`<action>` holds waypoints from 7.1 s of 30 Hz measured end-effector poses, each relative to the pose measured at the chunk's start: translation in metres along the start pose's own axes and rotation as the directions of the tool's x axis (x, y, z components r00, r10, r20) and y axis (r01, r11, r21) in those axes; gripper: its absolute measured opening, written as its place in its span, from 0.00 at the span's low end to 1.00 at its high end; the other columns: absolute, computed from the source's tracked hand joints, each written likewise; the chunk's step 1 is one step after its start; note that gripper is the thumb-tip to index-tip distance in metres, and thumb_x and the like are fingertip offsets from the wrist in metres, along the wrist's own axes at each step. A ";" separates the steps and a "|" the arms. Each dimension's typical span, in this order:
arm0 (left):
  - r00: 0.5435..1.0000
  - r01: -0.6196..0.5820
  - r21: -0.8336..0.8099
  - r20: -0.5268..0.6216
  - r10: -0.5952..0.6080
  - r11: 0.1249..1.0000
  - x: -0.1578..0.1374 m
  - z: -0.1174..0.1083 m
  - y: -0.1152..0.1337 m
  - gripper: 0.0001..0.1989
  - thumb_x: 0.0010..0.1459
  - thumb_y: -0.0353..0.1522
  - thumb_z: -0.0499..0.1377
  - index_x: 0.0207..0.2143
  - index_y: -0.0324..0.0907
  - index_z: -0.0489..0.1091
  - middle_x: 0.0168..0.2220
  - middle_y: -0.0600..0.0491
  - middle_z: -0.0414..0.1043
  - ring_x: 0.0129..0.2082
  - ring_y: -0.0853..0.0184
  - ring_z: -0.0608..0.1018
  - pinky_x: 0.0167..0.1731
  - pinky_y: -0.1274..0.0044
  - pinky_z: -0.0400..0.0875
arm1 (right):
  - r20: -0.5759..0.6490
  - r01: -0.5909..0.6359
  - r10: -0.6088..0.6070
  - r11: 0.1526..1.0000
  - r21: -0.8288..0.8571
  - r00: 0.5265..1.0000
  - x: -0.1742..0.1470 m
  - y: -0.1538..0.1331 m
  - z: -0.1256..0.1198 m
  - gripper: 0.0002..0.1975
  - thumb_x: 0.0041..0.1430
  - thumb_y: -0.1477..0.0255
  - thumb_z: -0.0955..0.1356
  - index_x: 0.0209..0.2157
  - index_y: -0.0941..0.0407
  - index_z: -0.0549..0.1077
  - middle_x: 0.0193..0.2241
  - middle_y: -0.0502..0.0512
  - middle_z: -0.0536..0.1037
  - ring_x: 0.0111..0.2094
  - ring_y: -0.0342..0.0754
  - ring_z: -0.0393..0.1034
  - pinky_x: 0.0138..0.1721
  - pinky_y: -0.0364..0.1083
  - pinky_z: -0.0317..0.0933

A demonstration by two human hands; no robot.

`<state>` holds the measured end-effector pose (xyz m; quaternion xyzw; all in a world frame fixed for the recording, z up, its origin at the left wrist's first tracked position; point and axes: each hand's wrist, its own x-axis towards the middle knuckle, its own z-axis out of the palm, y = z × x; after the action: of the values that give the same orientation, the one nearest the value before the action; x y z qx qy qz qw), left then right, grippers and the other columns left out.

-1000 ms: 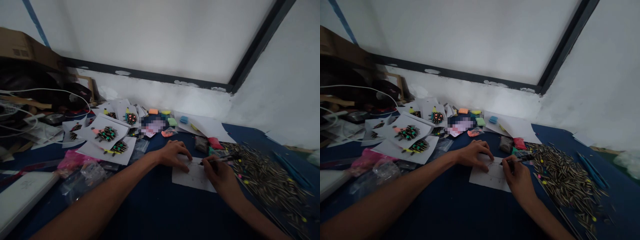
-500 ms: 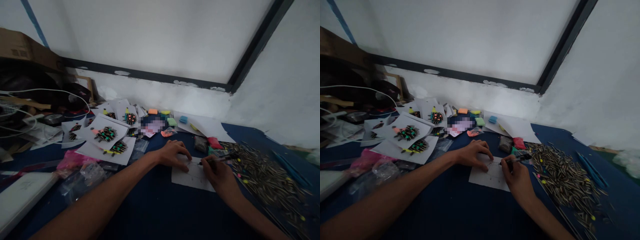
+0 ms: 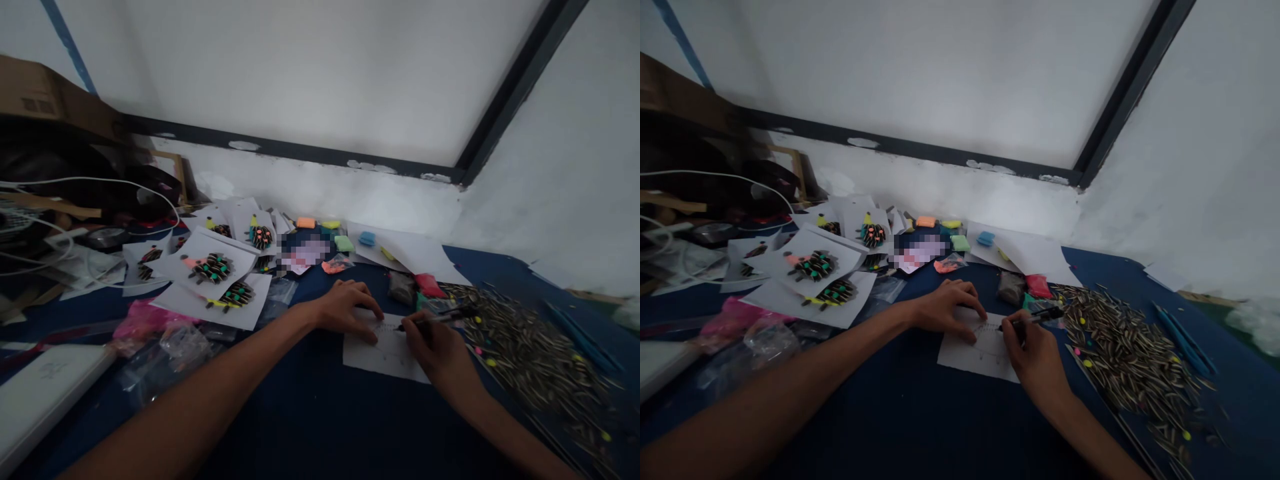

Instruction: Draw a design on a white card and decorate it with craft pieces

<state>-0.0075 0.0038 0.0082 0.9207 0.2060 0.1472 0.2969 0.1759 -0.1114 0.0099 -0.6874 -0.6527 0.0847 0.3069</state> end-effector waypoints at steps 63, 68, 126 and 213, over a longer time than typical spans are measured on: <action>1.000 0.009 0.001 0.010 -0.009 1.000 0.000 -0.001 0.000 0.20 0.46 0.45 0.66 0.42 0.51 0.75 0.44 0.53 0.66 0.48 0.59 0.67 0.51 0.67 0.52 | 0.013 -0.012 0.012 1.000 0.013 1.000 0.000 0.002 -0.003 0.16 0.59 0.59 0.60 0.25 0.55 0.66 0.17 0.50 0.69 0.16 0.44 0.61 0.18 0.43 0.49; 1.000 0.013 -0.001 0.023 -0.013 1.000 0.000 -0.002 0.002 0.20 0.47 0.46 0.65 0.42 0.51 0.75 0.44 0.52 0.65 0.49 0.59 0.66 0.51 0.66 0.51 | 0.014 -0.019 0.019 1.000 0.002 1.000 0.001 0.000 -0.004 0.15 0.59 0.59 0.60 0.26 0.54 0.66 0.15 0.49 0.67 0.15 0.45 0.60 0.18 0.43 0.49; 1.000 -0.002 -0.009 0.007 0.002 1.000 0.000 -0.001 0.000 0.20 0.46 0.45 0.66 0.42 0.51 0.75 0.44 0.52 0.66 0.49 0.59 0.67 0.51 0.66 0.52 | -0.020 -0.005 0.004 0.999 -0.037 1.000 0.001 0.005 -0.004 0.15 0.59 0.60 0.60 0.25 0.54 0.65 0.13 0.46 0.63 0.15 0.44 0.61 0.18 0.43 0.48; 0.996 0.052 0.005 -0.078 -0.052 0.999 0.002 0.000 0.005 0.10 0.52 0.30 0.60 0.38 0.41 0.75 0.38 0.51 0.70 0.40 0.66 0.72 0.43 0.75 0.65 | 0.042 0.011 -0.013 0.999 0.039 0.999 -0.007 -0.008 0.001 0.14 0.57 0.62 0.60 0.22 0.54 0.66 0.10 0.44 0.61 0.13 0.42 0.59 0.16 0.42 0.48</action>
<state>-0.0046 0.0011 0.0113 0.9097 0.2419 0.1745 0.2890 0.1674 -0.1183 0.0110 -0.6755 -0.6615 0.1100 0.3067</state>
